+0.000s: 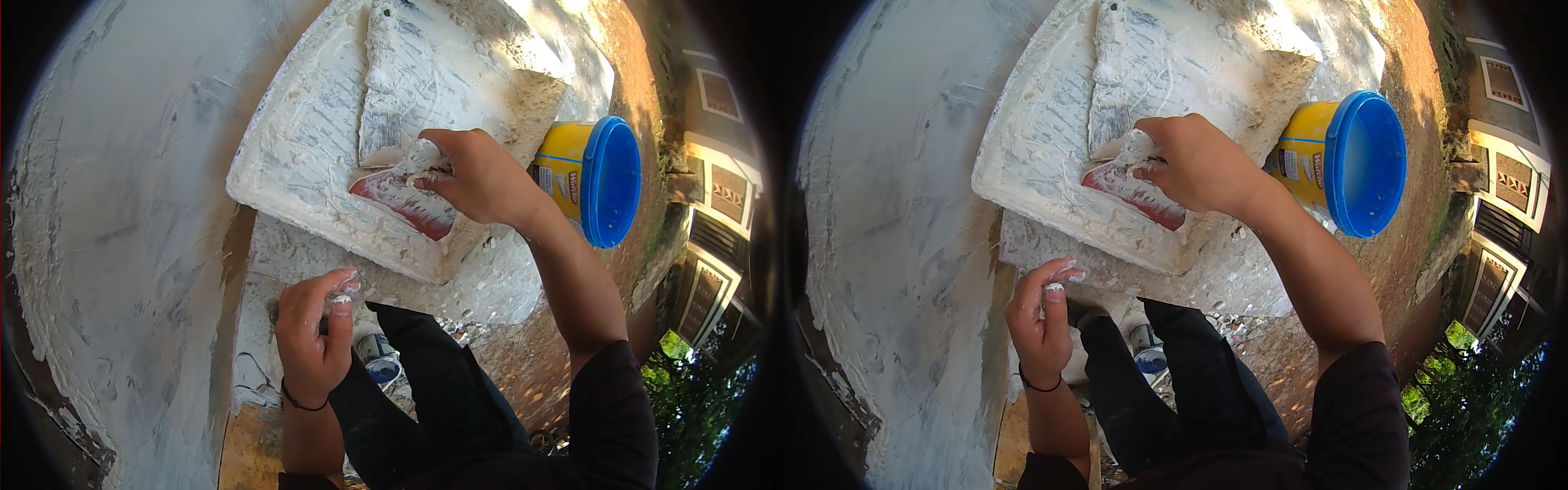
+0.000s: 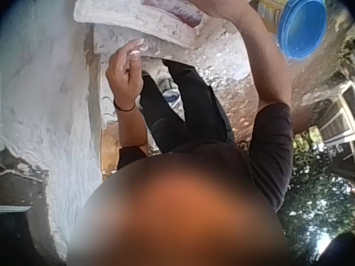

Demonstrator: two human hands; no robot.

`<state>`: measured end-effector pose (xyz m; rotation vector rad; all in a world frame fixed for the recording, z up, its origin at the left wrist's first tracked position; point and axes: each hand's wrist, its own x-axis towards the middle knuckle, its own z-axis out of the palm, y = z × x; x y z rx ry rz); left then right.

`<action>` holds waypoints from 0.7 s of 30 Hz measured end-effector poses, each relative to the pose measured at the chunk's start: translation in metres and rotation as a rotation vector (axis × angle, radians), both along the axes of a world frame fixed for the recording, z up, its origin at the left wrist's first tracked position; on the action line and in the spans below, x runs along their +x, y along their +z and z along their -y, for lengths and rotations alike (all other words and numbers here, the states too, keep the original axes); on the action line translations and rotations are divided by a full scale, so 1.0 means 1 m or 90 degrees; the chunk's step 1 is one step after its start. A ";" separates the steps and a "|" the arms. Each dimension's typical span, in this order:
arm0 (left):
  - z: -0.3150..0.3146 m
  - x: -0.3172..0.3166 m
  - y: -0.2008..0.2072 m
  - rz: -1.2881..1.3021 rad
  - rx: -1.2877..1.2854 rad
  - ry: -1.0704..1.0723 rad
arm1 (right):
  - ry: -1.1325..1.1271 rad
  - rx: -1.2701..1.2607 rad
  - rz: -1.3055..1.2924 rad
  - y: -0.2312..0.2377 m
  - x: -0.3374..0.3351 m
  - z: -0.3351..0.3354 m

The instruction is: The person applies plaster onto an exterior wall using a putty knife, smoothing it out evenly.

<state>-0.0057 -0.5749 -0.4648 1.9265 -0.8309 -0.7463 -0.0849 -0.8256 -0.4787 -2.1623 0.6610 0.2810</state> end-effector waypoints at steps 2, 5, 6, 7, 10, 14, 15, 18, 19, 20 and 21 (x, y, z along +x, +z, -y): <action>-0.001 -0.001 0.000 -0.008 0.005 0.001 | -0.002 0.015 -0.009 -0.004 0.001 0.000; -0.003 -0.001 0.000 0.000 0.001 -0.002 | -0.007 0.052 -0.011 -0.010 0.001 0.001; -0.004 0.000 0.000 0.000 0.002 -0.002 | -0.010 0.076 -0.003 -0.012 0.001 0.000; -0.004 0.000 0.000 -0.001 0.003 -0.003 | -0.009 0.076 -0.002 -0.013 0.002 -0.001; -0.007 0.001 -0.001 -0.004 0.004 -0.001 | -0.015 0.130 0.003 -0.015 0.002 -0.003; -0.008 0.000 0.000 -0.001 0.000 -0.005 | 0.028 0.155 0.040 -0.024 0.009 -0.006; -0.009 0.000 0.000 0.001 0.002 -0.005 | 0.050 0.140 0.050 -0.027 0.013 -0.007; -0.012 0.000 -0.001 0.000 0.005 -0.005 | 0.074 0.128 0.035 -0.025 0.024 -0.006; -0.013 -0.001 -0.001 -0.004 0.006 -0.003 | 0.074 0.127 0.035 -0.025 0.025 -0.004; -0.013 -0.001 -0.001 -0.004 0.005 -0.003 | 0.077 0.133 0.026 -0.025 0.026 -0.002; -0.015 -0.001 -0.002 -0.004 0.007 0.001 | 0.081 0.141 0.018 -0.026 0.028 -0.002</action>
